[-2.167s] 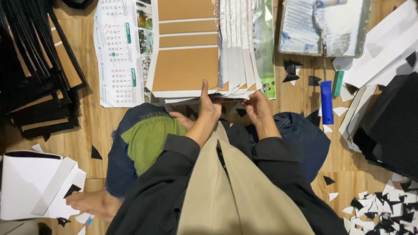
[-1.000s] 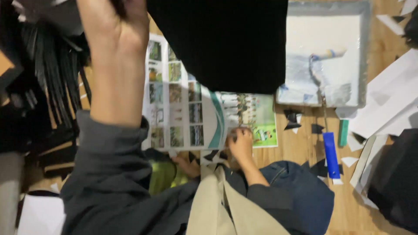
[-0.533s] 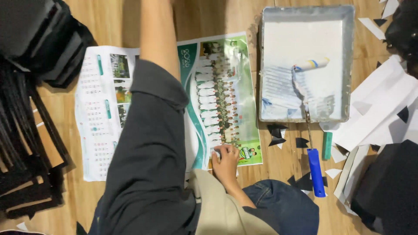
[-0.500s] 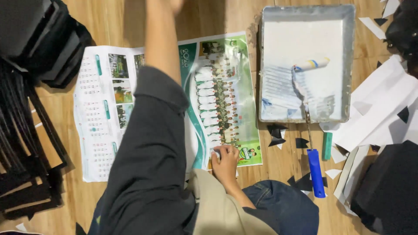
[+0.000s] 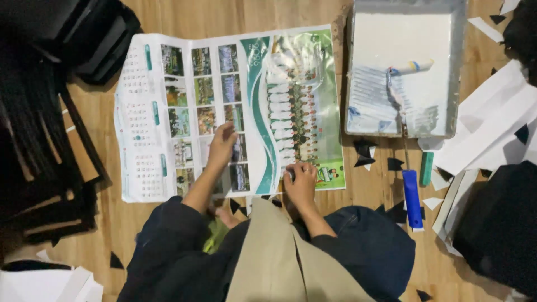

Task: Applying glue to cardboard folders using a roller and organizing them on the floor.

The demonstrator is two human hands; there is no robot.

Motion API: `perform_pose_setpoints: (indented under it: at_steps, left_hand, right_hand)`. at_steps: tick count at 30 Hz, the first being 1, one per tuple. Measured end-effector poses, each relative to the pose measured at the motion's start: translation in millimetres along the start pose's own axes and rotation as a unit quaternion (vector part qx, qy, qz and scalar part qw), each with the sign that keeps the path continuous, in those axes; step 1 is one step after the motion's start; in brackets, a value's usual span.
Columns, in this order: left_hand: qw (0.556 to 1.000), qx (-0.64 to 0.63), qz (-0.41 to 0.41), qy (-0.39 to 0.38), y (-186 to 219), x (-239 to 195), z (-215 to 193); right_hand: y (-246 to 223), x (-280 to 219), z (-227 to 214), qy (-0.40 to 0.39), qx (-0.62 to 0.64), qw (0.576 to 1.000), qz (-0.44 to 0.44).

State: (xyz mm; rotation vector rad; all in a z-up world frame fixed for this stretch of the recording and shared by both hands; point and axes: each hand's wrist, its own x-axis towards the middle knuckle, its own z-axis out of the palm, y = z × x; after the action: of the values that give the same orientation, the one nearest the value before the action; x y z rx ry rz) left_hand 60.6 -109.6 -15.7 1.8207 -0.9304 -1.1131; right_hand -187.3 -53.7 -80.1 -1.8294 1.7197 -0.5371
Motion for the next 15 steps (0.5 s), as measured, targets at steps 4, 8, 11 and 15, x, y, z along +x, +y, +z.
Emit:
perform_pose_setpoints:
  at_steps: [4,8,11,15]
  left_hand:
    - [0.975,0.224,-0.007,0.002,-61.7,-37.6,-94.4]
    - [0.930,0.366,-0.040,0.010,-104.8,-67.7,-155.4]
    - [0.947,0.316,-0.058,-0.010,-152.1,-75.4,-170.1]
    - [0.960,0.264,-0.087,0.022,-137.0,-77.5,-168.5]
  right_hand:
    - [-1.2,-3.1,-5.1,-0.004,-0.030,0.998,-0.048]
    - [-24.5,-13.2,-27.4,-0.071,-0.047,0.995,-0.054]
    - [-20.2,-30.8,-34.7,-0.103,-0.100,0.988,-0.061]
    - [-15.4,-29.5,-34.8,-0.116,-0.105,0.982,-0.103]
